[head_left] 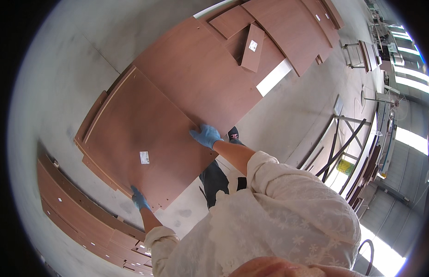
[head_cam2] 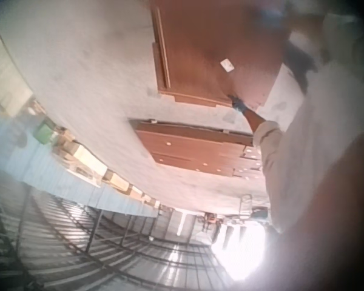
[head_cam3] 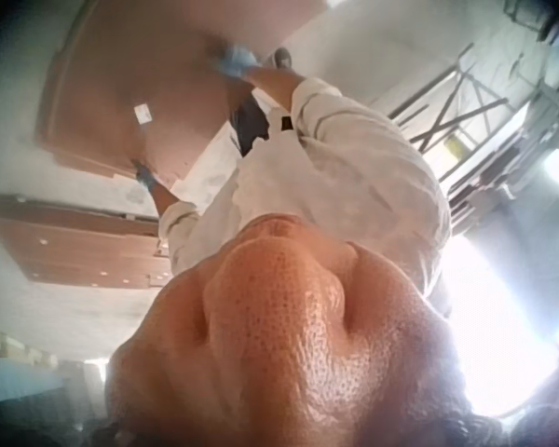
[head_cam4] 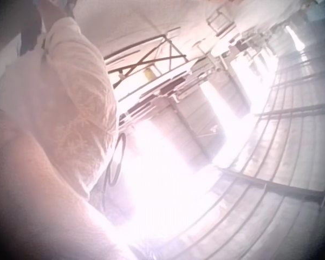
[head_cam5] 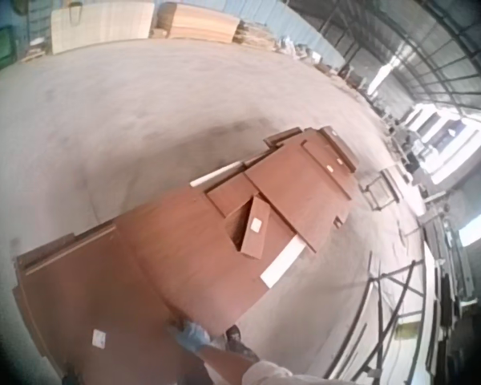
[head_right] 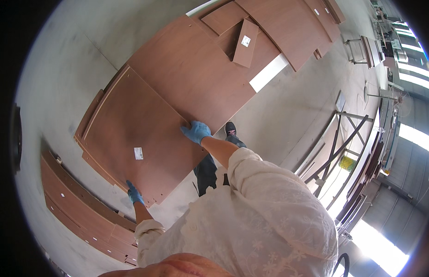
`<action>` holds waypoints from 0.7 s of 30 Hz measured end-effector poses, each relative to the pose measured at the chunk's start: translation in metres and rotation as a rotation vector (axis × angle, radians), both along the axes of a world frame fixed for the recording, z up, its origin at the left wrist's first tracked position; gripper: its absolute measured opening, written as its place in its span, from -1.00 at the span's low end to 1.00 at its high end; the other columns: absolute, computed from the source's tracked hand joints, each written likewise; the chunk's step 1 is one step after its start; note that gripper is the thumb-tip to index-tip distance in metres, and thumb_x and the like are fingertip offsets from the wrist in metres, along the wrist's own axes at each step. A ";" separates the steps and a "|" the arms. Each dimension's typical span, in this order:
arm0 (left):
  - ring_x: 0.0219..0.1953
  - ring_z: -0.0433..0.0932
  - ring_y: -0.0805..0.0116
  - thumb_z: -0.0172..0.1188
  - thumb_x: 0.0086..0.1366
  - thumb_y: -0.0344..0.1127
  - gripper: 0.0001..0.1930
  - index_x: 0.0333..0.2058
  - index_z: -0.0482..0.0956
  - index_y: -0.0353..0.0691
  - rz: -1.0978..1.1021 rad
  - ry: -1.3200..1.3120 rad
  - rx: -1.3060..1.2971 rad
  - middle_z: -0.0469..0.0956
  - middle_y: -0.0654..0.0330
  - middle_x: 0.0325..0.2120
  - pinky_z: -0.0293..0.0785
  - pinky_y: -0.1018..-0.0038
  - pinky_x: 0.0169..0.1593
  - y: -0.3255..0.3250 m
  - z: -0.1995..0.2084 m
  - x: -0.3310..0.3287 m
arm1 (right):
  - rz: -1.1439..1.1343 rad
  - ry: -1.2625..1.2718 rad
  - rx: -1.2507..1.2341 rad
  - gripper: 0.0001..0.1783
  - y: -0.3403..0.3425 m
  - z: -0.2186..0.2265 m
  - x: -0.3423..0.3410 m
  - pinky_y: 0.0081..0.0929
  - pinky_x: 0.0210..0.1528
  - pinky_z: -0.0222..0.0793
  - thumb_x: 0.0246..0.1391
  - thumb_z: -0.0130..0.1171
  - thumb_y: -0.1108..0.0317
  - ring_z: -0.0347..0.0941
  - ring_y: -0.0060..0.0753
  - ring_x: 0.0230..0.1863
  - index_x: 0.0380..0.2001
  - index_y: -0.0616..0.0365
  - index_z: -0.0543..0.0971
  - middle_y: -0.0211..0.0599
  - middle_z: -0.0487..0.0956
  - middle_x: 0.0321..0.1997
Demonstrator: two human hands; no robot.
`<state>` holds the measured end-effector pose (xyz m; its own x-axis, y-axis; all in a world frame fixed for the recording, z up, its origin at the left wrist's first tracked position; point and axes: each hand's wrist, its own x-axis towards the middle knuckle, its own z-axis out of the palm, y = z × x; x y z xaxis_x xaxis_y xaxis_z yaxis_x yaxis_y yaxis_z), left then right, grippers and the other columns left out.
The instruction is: The person handles brown wood panels, wiping surfaces with a cloth, marking edges with a marker, and applying a sealant from a tube to the edges. The person then wipes the applied sealant and stacks the finished panel with others.
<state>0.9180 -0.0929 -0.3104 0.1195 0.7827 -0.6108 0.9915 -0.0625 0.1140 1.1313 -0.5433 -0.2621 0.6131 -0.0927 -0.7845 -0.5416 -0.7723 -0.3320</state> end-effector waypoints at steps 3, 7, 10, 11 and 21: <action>-0.13 0.71 -0.15 -0.08 0.28 0.64 0.00 -0.19 0.73 -0.41 -0.073 0.034 0.031 0.73 -0.16 -0.19 0.63 0.02 -0.02 -0.003 -0.005 0.000 | 0.018 -0.019 -0.020 -0.24 0.002 0.001 0.001 0.00 0.23 0.46 0.15 0.12 -0.35 0.58 0.14 0.18 0.02 0.14 0.68 0.07 0.68 0.10; -0.10 0.71 -0.12 -0.07 0.30 0.61 -0.01 -0.16 0.74 -0.43 -0.002 0.009 0.051 0.73 -0.15 -0.14 0.64 0.03 0.00 -0.009 -0.004 0.005 | -0.004 0.018 0.015 -0.21 0.003 0.000 0.008 -0.02 0.24 0.45 0.15 0.12 -0.36 0.57 0.14 0.20 0.02 0.19 0.69 0.10 0.67 0.11; -0.11 0.72 -0.09 -0.06 0.31 0.59 -0.02 -0.07 0.71 -0.44 0.076 -0.035 0.027 0.73 -0.12 -0.12 0.65 0.03 0.00 -0.013 0.000 0.010 | -0.019 0.079 0.020 -0.17 -0.001 -0.002 0.014 -0.04 0.25 0.45 0.13 0.13 -0.39 0.58 0.15 0.19 -0.01 0.24 0.69 0.12 0.67 0.10; -0.11 0.72 -0.08 -0.05 0.31 0.58 -0.02 -0.04 0.70 -0.44 0.114 -0.023 0.025 0.73 -0.11 -0.11 0.66 0.03 0.00 -0.013 0.002 0.011 | -0.034 0.082 0.028 -0.16 -0.002 -0.003 0.015 -0.05 0.25 0.45 0.13 0.13 -0.40 0.58 0.15 0.19 -0.01 0.25 0.69 0.13 0.67 0.11; 0.05 0.67 0.01 -0.16 0.46 0.44 -0.10 0.34 0.44 -0.32 0.148 -0.041 -0.176 0.66 0.02 0.10 0.49 0.14 0.32 -0.015 0.016 0.021 | -0.275 -0.173 -0.028 -0.24 0.009 0.000 0.010 -0.02 0.09 0.50 0.18 0.10 -0.44 0.67 0.13 -0.02 -0.22 0.11 0.75 0.00 0.75 -0.21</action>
